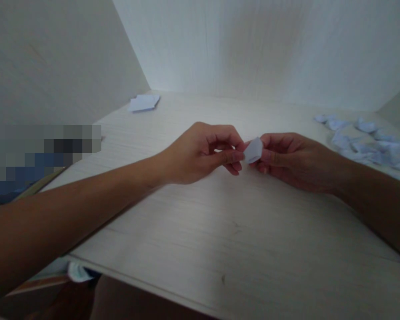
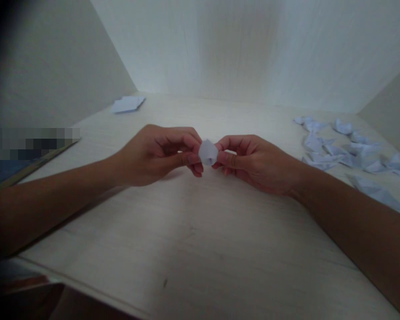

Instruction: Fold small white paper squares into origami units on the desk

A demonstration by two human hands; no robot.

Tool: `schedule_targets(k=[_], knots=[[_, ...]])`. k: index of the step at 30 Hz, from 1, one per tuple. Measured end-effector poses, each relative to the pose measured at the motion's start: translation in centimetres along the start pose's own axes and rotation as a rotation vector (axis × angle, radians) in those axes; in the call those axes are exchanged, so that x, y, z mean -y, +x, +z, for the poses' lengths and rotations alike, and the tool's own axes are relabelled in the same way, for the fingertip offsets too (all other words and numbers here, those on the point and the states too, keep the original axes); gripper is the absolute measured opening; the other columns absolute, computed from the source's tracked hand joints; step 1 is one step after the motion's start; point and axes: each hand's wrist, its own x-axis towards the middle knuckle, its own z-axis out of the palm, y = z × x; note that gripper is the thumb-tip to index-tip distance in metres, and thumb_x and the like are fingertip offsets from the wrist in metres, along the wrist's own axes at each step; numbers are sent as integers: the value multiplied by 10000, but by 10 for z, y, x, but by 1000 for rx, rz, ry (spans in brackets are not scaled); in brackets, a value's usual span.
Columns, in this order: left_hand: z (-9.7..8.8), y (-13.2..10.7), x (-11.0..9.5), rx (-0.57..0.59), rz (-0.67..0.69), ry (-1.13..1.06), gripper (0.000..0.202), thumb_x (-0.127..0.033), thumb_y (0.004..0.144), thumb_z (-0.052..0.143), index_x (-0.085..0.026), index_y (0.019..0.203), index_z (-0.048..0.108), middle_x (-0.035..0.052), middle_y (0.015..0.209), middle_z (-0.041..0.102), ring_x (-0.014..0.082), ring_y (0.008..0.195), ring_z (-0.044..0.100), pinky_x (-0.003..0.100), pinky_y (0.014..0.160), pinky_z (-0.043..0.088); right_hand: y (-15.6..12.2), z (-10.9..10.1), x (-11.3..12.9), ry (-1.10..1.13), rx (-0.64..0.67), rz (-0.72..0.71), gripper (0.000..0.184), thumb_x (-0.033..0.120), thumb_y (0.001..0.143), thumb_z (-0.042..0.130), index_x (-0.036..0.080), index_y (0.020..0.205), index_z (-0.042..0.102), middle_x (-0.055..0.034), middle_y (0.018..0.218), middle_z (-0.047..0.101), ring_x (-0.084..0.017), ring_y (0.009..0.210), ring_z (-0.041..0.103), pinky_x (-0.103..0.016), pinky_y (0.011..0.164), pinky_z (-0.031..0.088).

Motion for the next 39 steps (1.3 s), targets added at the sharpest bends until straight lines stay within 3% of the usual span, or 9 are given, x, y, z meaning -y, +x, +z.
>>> schedule_targets(k=[8,12,16,21,31,39], knots=[[7,0,3,-38,62,62,77,-145,938,655,-158,976,720,68,944,686,134,728,682,267,649,624,0,4,0,27,-8,-15,75,297,871,794,223,877,789,-20,862,694,-136,821,631,-254,784,524],[6,1,3,-65,103,144,67,-159,931,659,-177,922,723,42,938,597,106,704,608,220,580,560,-1,6,0,27,-20,-17,72,305,851,812,241,879,793,-17,841,675,-142,794,620,-276,778,544],[3,0,2,-24,81,190,81,-174,946,642,-195,927,719,22,933,549,101,713,584,230,619,532,-1,9,0,72,13,18,92,303,847,817,222,842,774,-12,833,657,-132,772,617,-270,748,547],[2,-1,1,-2,61,145,71,-204,960,629,-198,933,695,13,875,569,105,671,572,237,588,493,-1,12,2,111,36,48,119,295,886,779,189,837,754,-23,806,649,-127,743,615,-251,686,537],[5,-1,-2,47,1,25,130,-296,979,635,-194,902,657,12,812,578,126,697,587,250,608,515,-2,14,0,94,52,38,91,293,889,776,201,896,774,-25,854,671,-122,783,618,-229,724,529],[6,0,7,-54,44,-32,56,-182,891,750,-171,910,698,41,904,678,127,791,655,237,665,572,0,16,0,203,-70,37,111,281,911,750,182,959,770,-39,888,674,-126,788,622,-239,785,554]])
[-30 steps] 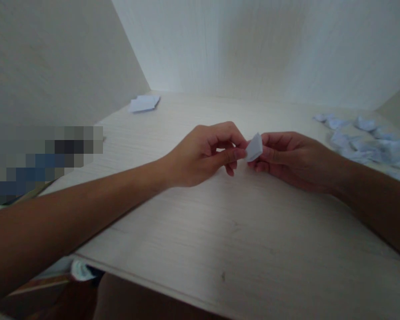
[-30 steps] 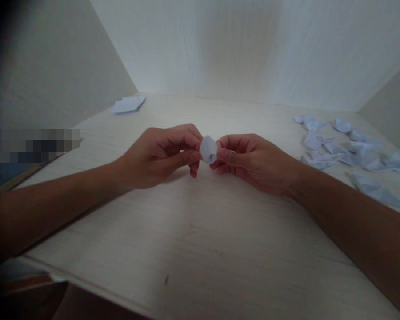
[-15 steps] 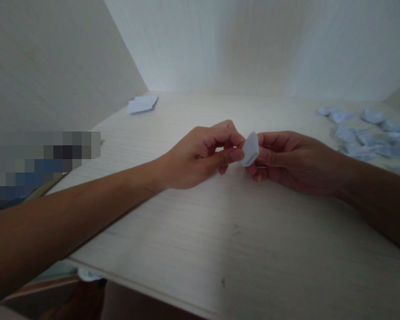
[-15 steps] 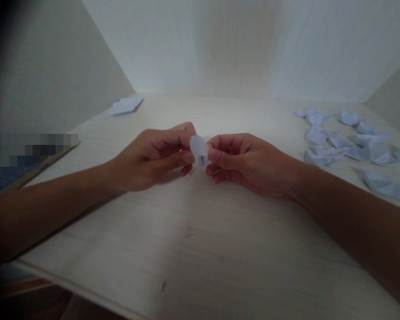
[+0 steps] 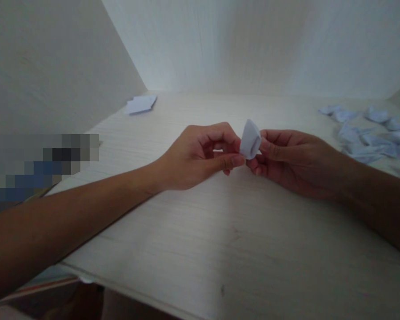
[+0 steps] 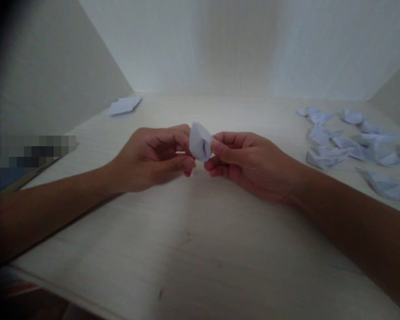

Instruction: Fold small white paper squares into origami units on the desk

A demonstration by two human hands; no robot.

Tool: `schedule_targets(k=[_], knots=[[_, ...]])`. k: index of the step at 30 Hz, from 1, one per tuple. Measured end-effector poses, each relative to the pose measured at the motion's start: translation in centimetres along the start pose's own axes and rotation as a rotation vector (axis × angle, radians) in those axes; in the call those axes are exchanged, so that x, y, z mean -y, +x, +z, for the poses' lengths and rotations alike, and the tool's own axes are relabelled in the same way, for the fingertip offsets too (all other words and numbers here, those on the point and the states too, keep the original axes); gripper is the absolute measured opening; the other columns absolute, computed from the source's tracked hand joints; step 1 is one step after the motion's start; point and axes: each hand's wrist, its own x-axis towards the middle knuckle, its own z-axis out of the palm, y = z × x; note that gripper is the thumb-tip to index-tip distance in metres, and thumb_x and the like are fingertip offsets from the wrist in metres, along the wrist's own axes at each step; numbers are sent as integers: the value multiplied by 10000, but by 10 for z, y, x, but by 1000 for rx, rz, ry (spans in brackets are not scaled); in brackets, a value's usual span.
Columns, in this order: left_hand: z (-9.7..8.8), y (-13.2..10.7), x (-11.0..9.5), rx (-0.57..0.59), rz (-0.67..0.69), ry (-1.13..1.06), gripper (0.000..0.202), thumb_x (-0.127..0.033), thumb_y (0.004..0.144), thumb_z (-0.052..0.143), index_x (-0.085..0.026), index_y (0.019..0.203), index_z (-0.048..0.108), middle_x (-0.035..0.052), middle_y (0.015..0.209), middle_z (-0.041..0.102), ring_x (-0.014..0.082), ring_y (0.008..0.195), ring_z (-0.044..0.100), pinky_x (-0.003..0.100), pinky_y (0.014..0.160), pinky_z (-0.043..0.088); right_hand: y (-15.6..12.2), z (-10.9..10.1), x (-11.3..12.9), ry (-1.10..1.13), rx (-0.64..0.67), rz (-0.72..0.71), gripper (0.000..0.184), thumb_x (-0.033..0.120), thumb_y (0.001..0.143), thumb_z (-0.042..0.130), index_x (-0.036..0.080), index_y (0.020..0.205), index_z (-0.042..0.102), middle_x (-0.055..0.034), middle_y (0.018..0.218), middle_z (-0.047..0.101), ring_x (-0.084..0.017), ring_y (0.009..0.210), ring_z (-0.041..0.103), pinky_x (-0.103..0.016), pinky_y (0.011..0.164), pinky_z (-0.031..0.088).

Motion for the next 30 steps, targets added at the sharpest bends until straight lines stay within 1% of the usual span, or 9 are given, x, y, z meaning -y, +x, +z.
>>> schedule_targets(k=[3,8,10,13,18,21,26,30], knots=[[0,0,1,-28,22,38,40,-188,888,746,-166,891,712,39,913,669,113,743,644,233,639,572,0,4,-1,10,-15,-9,104,278,906,753,181,938,769,-39,884,670,-128,785,626,-244,783,557],[0,1,0,-55,42,105,39,-170,907,709,-170,869,720,35,891,626,104,681,600,236,569,535,0,7,-4,11,-38,-30,100,284,907,757,190,943,769,-36,915,671,-123,790,621,-245,790,561],[0,0,1,-78,52,131,16,-168,900,716,-171,893,730,47,920,622,117,708,602,250,569,537,0,7,-4,21,-53,-46,104,293,921,744,195,945,770,-35,919,668,-124,795,621,-242,786,565],[-1,0,2,-101,54,163,34,-175,883,737,-185,915,744,55,950,632,135,759,616,258,583,542,0,10,-5,36,-65,-73,114,294,946,712,201,927,773,-35,908,662,-124,801,620,-230,779,568],[-1,-1,4,-105,42,158,40,-230,890,742,-206,920,731,51,956,650,121,701,614,245,544,527,0,15,-5,55,-83,-57,115,288,954,695,217,899,766,-38,968,676,-126,815,610,-225,782,560],[-2,-1,3,-92,48,170,39,-231,896,739,-203,918,725,54,954,648,122,706,616,240,544,526,-1,17,-6,76,-80,-57,124,270,969,672,201,925,766,-39,962,673,-119,815,616,-212,792,560],[-2,-1,1,-60,81,157,21,-194,892,734,-181,894,718,39,925,605,111,697,605,216,524,518,-3,20,-7,114,-53,-69,140,248,976,664,159,948,767,-37,910,665,-99,769,620,-178,765,566],[1,-1,-1,-98,80,147,20,-163,874,741,-175,872,725,36,900,606,109,697,596,210,527,513,-2,21,-7,138,-65,-72,178,233,999,626,135,946,765,-40,896,663,-90,753,624,-165,747,572]])
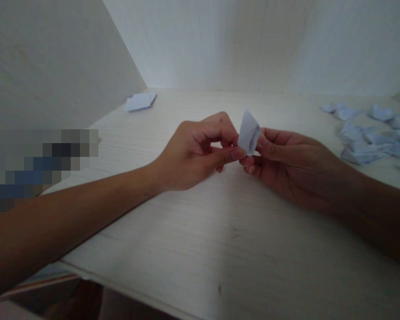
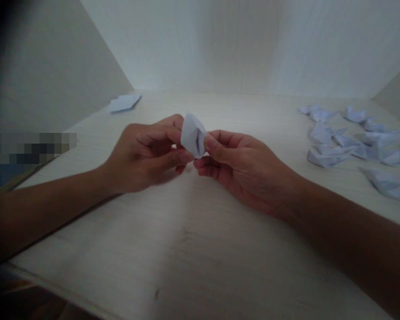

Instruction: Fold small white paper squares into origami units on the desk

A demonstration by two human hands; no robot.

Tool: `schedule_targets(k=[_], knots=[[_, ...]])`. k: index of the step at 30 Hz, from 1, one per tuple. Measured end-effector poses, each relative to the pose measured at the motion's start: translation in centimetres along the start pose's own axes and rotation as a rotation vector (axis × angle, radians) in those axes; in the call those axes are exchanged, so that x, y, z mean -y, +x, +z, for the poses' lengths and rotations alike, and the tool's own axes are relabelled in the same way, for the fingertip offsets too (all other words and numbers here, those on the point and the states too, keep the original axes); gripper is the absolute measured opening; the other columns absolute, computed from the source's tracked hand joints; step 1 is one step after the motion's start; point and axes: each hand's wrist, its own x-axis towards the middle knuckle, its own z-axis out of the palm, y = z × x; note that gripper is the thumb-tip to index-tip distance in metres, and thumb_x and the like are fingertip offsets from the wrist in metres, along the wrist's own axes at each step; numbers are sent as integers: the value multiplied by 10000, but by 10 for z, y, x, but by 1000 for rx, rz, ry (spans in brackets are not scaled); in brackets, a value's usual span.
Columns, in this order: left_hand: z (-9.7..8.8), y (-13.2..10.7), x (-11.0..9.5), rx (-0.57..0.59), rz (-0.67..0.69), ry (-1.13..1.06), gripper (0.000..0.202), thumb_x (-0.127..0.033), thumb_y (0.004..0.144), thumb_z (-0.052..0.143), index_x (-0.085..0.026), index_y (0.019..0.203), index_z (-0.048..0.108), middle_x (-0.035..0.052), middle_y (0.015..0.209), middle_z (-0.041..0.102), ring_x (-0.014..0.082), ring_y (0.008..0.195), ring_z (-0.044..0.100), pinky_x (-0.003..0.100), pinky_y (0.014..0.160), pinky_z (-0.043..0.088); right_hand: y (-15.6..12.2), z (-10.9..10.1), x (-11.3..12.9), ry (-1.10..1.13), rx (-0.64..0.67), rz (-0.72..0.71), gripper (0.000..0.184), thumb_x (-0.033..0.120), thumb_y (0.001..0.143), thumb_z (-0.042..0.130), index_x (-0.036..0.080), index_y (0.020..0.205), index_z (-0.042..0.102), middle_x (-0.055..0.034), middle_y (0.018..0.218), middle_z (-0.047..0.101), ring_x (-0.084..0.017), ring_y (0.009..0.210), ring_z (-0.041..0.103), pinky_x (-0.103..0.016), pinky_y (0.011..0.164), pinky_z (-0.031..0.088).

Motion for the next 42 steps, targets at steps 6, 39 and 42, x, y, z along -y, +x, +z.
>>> schedule_targets(k=[6,39,42], knots=[[6,-1,-9,-20,-64,-66,82,-89,867,702,-169,858,719,10,860,557,79,626,550,192,497,485,0,2,-1,26,21,22,174,242,999,632,135,969,766,-44,928,680,-89,767,634,-162,767,580],[-12,-4,-3,167,58,579,47,-244,854,766,-217,832,799,29,926,772,163,773,719,273,675,544,-4,-17,6,-1594,80,-662,103,202,893,715,243,927,803,-56,1050,739,-213,800,691,-364,736,521],[-10,-3,-3,148,46,578,37,-220,840,776,-215,818,805,25,922,779,163,787,726,273,690,554,-2,-15,5,-1600,51,-648,110,171,889,700,226,901,795,-50,1027,751,-204,784,692,-354,728,525]])
